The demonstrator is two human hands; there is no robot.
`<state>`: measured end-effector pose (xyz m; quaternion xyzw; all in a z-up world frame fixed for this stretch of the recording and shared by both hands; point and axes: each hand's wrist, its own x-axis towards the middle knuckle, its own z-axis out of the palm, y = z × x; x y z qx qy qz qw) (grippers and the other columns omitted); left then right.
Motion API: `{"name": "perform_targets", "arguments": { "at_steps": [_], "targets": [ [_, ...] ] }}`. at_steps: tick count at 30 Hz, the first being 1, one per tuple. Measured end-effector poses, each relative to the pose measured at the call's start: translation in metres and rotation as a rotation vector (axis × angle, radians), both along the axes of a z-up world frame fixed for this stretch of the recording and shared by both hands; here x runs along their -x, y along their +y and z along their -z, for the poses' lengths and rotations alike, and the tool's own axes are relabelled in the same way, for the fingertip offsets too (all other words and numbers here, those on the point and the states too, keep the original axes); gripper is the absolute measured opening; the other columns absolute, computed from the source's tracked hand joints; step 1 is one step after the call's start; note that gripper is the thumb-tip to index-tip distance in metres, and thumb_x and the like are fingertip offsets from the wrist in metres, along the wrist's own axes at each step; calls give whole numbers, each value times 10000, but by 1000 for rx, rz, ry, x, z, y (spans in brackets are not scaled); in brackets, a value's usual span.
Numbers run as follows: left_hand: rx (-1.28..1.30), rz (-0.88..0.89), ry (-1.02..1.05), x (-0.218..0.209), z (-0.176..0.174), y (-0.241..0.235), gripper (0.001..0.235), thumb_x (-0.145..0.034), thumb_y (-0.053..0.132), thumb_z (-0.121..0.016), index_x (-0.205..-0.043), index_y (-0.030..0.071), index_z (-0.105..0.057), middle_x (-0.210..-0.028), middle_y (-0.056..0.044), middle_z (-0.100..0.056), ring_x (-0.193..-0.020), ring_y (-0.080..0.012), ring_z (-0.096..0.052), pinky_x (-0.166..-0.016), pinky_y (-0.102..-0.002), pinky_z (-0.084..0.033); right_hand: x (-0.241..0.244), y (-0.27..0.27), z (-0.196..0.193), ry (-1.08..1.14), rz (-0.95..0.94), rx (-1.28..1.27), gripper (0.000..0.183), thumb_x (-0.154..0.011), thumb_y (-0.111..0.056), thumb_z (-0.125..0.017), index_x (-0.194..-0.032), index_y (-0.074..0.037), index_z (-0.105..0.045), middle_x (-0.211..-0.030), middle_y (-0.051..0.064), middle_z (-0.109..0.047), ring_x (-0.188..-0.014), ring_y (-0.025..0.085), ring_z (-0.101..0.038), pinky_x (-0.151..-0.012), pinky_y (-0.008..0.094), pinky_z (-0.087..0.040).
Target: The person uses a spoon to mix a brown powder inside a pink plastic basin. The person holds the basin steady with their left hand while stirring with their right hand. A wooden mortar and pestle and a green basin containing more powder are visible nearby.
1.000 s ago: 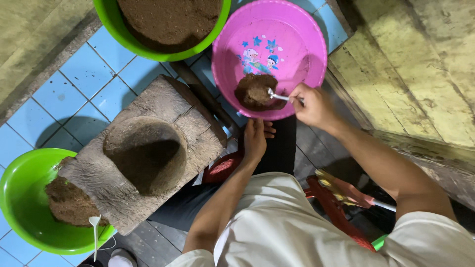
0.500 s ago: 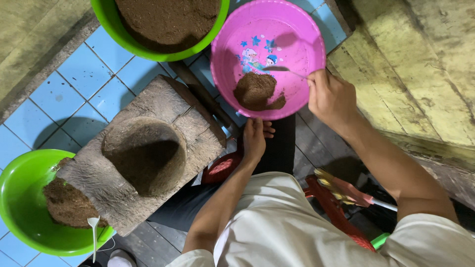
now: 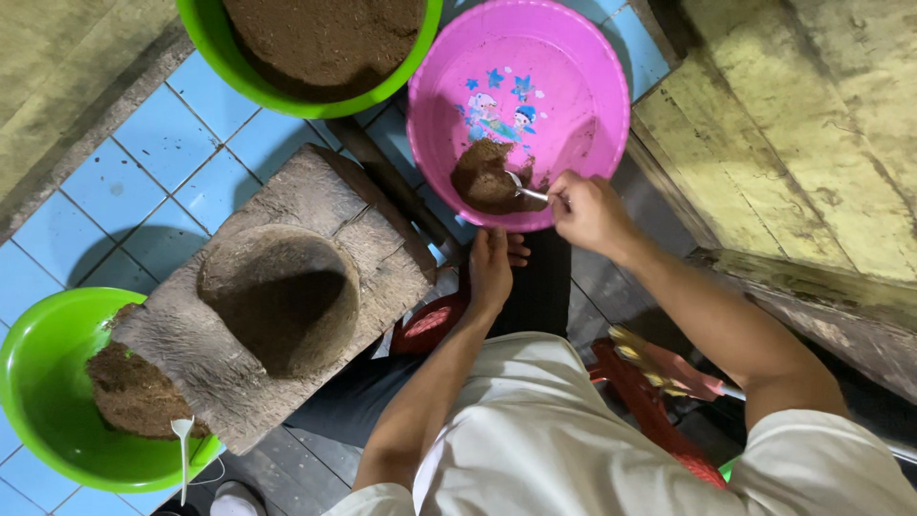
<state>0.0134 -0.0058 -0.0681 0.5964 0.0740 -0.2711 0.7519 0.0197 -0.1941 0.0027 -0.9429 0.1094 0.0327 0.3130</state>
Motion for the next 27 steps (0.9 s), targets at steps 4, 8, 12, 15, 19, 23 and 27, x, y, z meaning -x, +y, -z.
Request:
{"name": "perform_targets", "arguments": {
  "at_steps": [4, 8, 12, 15, 19, 23, 27],
  "targets": [
    [11, -7, -8, 0, 2, 0, 301, -1128, 273, -419, -1143, -5, -534, -960, -148, -678, -775, -226, -732, -611, -269, -638, -5, -7, -24, -3, 27, -68, 68, -884, -73, -649, -950, -59, -660, -745, 187, -712, -797, 411, -726, -669, 507, -540],
    [6, 28, -14, 0, -3, 1, 320, -1132, 309, -408, -1158, 14, -532, -967, -129, -676, -786, -211, -732, -619, -274, -643, 5, -22, -9, -169, -88, 319, 69, -944, -169, -627, -1005, -139, -625, -729, 129, -677, -734, 354, -728, -635, 445, -571],
    [14, 20, -11, -2, -10, 2, 292, -1132, 283, -410, -1152, 14, -522, -962, -123, -669, -782, -204, -728, -617, -270, -643, 8, -28, -2, -349, -182, 628, 66, -979, -203, -606, -990, -145, -635, -727, 81, -613, -725, 279, -709, -624, 337, -571],
    [33, 4, 0, 1, 5, -2, 284, -1134, 266, -399, -1147, 5, -511, -961, -135, -665, -777, -210, -724, -615, -268, -634, 4, -7, -51, -212, -140, 384, 225, -928, -123, -639, -1150, -135, -675, -753, 129, -673, -718, 345, -727, -614, 463, -574],
    [8, 11, 6, 1, 1, -1, 301, -1132, 282, -404, -1159, 6, -519, -964, -136, -670, -777, -213, -731, -613, -268, -641, -14, 19, -74, -43, -167, 230, 72, -945, -166, -588, -966, -158, -656, -735, 148, -692, -770, 379, -732, -675, 464, -568],
    [19, 2, 0, 0, -2, 0, 269, -1131, 244, -400, -1151, 4, -522, -954, -132, -670, -769, -208, -729, -605, -261, -639, -18, 17, -44, 36, -230, 228, 154, -978, -173, -506, -986, -111, -647, -758, 223, -712, -803, 441, -728, -722, 518, -564],
    [45, -18, 0, 2, 11, -4, 258, -1129, 239, -404, -1142, 12, -525, -946, -129, -672, -763, -207, -725, -602, -255, -636, -3, 5, -10, 76, -279, 302, 161, -887, -159, -552, -1019, -134, -641, -744, 208, -713, -818, 430, -734, -741, 548, -567]
  ]
}}
